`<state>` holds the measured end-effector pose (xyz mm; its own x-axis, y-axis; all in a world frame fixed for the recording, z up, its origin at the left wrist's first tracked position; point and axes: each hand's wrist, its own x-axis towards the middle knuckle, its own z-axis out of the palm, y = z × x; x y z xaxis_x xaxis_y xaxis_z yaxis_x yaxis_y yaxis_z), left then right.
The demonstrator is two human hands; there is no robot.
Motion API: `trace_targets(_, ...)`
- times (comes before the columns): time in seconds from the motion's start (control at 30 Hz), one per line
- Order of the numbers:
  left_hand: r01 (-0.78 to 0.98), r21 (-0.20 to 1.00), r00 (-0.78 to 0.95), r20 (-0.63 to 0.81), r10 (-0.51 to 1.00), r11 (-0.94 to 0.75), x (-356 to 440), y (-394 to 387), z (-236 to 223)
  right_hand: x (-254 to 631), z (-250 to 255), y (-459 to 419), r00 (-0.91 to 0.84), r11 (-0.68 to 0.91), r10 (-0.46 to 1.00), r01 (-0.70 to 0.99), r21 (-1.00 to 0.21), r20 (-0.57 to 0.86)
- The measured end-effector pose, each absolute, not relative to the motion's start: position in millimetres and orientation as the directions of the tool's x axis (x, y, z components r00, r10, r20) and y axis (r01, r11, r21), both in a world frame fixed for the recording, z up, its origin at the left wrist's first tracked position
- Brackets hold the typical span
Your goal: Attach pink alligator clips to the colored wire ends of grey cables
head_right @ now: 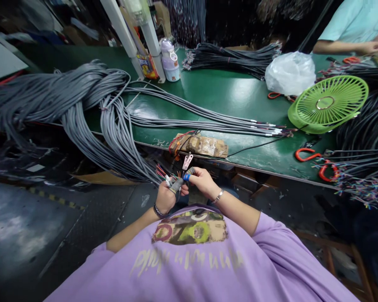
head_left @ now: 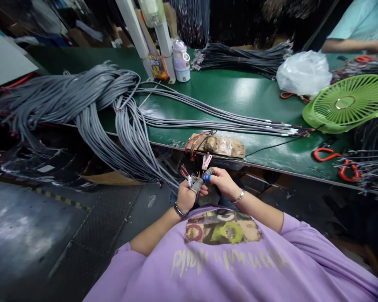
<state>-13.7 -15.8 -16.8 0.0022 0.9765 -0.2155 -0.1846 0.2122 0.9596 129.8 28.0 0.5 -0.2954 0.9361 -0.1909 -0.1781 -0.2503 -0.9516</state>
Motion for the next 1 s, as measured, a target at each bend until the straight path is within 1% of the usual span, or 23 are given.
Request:
trace_targets(0.1, -0.198, 0.96, -0.064, -0.212, 0.975, 0.195, -11.2, -16.0, -17.0, 128.9, 0.2, 26.2, -0.281, -0.243, 0.942, -0.184, -0.952, -0.186)
trace_targets(0.2, -0.194, 0.965, -0.089, -0.197, 0.976, 0.177, -10.8, -16.0, -16.0, 129.7, 0.7, 25.2, -0.29, -0.233, 0.941, -0.179, -0.956, -0.175)
trace_targets(0.4, -0.184, 0.966, -0.081, -0.197, 0.977, 0.179, -12.4, -16.5, -17.3, 129.2, 2.4, 25.9, -0.322, -0.253, 0.927, -0.159, -0.954, -0.192)
trace_targets(0.6, -0.114, 0.977, -0.041, -0.188, 0.981, 0.182, -13.0, -18.6, -16.3, 125.7, 1.1, 28.4, -0.365, -0.248, 0.913, -0.134, -0.959, -0.184)
trace_targets(0.87, -0.142, 0.976, -0.083, -0.179, 0.98, 0.166, -13.2, -16.9, -19.3, 129.3, 3.0, 25.8, -0.37, -0.258, 0.91, -0.151, -0.954, -0.187)
trace_targets(1.0, -0.15, 0.975, -0.06, -0.172, 0.983, 0.161, -13.5, -16.1, -21.8, 128.2, -0.2, 24.6, -0.354, -0.245, 0.919, -0.164, -0.956, -0.175)
